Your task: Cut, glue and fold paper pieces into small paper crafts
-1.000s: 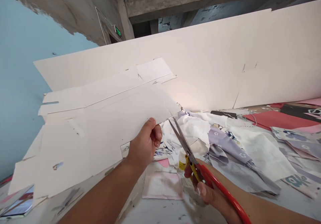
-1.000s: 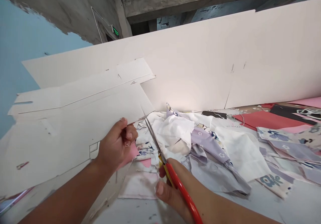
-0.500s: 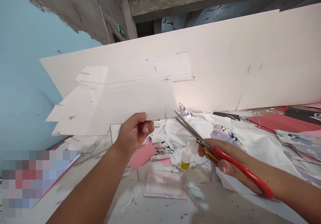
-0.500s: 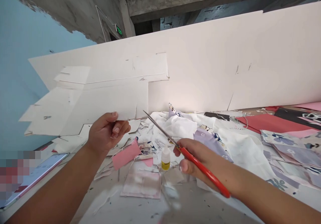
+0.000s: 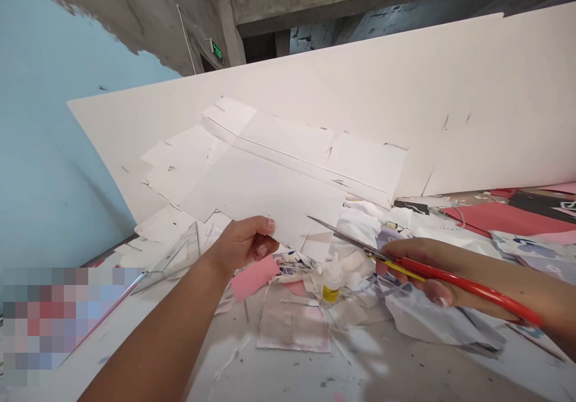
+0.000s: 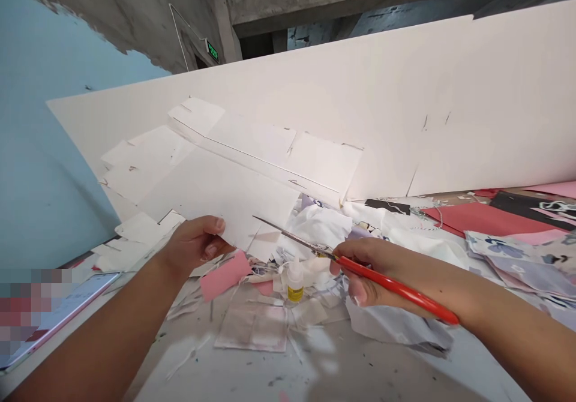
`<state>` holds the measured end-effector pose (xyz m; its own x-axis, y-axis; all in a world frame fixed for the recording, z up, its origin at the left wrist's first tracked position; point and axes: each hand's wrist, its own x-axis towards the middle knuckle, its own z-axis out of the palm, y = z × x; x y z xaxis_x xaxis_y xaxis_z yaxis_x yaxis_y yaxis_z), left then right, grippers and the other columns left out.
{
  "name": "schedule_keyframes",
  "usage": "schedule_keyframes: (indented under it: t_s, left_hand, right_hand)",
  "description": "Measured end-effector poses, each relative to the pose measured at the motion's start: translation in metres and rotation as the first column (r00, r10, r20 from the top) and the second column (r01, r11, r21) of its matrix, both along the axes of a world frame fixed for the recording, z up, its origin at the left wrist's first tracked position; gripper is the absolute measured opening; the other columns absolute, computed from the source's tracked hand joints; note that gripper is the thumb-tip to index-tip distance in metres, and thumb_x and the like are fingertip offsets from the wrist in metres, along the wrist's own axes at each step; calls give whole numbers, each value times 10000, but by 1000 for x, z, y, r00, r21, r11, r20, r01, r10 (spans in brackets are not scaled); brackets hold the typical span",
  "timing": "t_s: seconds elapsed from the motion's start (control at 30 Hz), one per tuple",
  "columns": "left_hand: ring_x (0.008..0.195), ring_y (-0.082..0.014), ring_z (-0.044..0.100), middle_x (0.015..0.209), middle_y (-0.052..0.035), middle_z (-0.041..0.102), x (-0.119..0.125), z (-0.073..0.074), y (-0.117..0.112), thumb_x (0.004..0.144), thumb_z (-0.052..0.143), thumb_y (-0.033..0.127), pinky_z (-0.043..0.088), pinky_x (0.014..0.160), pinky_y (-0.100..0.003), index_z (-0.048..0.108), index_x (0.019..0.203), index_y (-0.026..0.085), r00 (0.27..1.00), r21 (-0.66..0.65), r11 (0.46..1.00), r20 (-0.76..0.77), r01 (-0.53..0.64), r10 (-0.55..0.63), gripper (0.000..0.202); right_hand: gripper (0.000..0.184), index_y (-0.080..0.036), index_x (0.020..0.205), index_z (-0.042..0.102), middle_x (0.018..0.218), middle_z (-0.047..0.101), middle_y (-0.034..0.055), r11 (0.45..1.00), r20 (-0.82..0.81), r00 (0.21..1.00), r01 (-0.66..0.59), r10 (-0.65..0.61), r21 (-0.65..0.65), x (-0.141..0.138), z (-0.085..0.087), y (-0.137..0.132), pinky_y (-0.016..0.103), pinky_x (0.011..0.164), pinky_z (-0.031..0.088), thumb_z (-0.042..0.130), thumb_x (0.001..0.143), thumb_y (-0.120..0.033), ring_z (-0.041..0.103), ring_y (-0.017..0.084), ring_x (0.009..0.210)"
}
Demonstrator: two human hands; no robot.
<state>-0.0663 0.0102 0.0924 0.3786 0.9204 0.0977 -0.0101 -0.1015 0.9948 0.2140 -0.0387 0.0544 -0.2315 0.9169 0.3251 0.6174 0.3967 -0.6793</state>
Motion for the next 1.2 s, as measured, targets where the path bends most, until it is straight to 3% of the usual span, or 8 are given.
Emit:
schedule_keyframes:
  t_s: [0.07,0.13,0.27,0.47,0.57,0.77,0.97,1.2]
  left_hand:
    - [343,-82,285,281,24,307,1,-1,-1,577,538,315,196,410,-265,384,350,200,1000,-15,1000,-17,-2,1,297]
    - [338,-80,289,282,27,309,2,-1,-1,577,533,310,209,408,-264,383,354,199,1000,-26,1000,-23,-6,6,290]
    - [331,-72,286,288,28,315,3,-2,0,573,527,296,211,397,-255,379,355,192,1000,-35,999,-28,-3,2,282]
    - [342,-74,286,303,27,330,1,-2,1,586,529,291,219,395,-252,407,366,191,999,-28,1000,-37,7,-8,270]
    - [345,-83,295,291,24,324,0,-1,1,593,529,299,219,406,-261,399,358,197,1000,-21,1000,-30,9,-9,287]
    - [348,-79,307,292,26,343,3,-1,1,590,523,296,210,408,-253,411,363,191,999,-42,999,-22,22,-23,273]
    - [341,-63,331,293,34,363,4,-1,1,576,532,289,224,411,-235,408,367,179,998,-77,996,-36,45,-48,266]
    - [330,-48,317,288,41,352,-1,1,1,572,540,292,201,411,-225,390,360,171,999,-69,997,-30,35,-37,287]
  right_hand:
    - [571,-215,589,540,658,498,22,981,24,987,-154,158,-116,7,4,3,272,489,328,352,624,-753,423,140,529]
    - [548,-219,636,574,667,504,21,964,23,977,-207,213,-165,12,7,5,267,495,327,410,613,-741,435,147,547]
    - [553,-230,633,588,635,508,13,974,32,986,-155,162,-167,12,13,3,261,476,316,398,597,-749,413,140,525]
    - [310,-244,685,622,670,544,28,955,54,987,-131,151,-267,9,25,-3,270,504,338,476,602,-505,423,153,559]
    - [336,-247,700,608,678,526,21,936,54,979,-172,198,-306,10,25,-3,278,526,338,457,588,-525,409,155,576]
    - [310,-257,677,604,666,543,15,951,78,987,-115,143,-288,9,26,-4,272,530,349,454,601,-517,430,155,570]
    - [393,-260,750,610,710,574,37,931,89,990,-70,109,-357,6,34,-9,343,651,427,482,568,-584,507,235,688]
    - [337,-254,714,577,741,505,26,918,112,981,-103,157,-383,5,35,-9,324,614,374,462,555,-529,433,205,651]
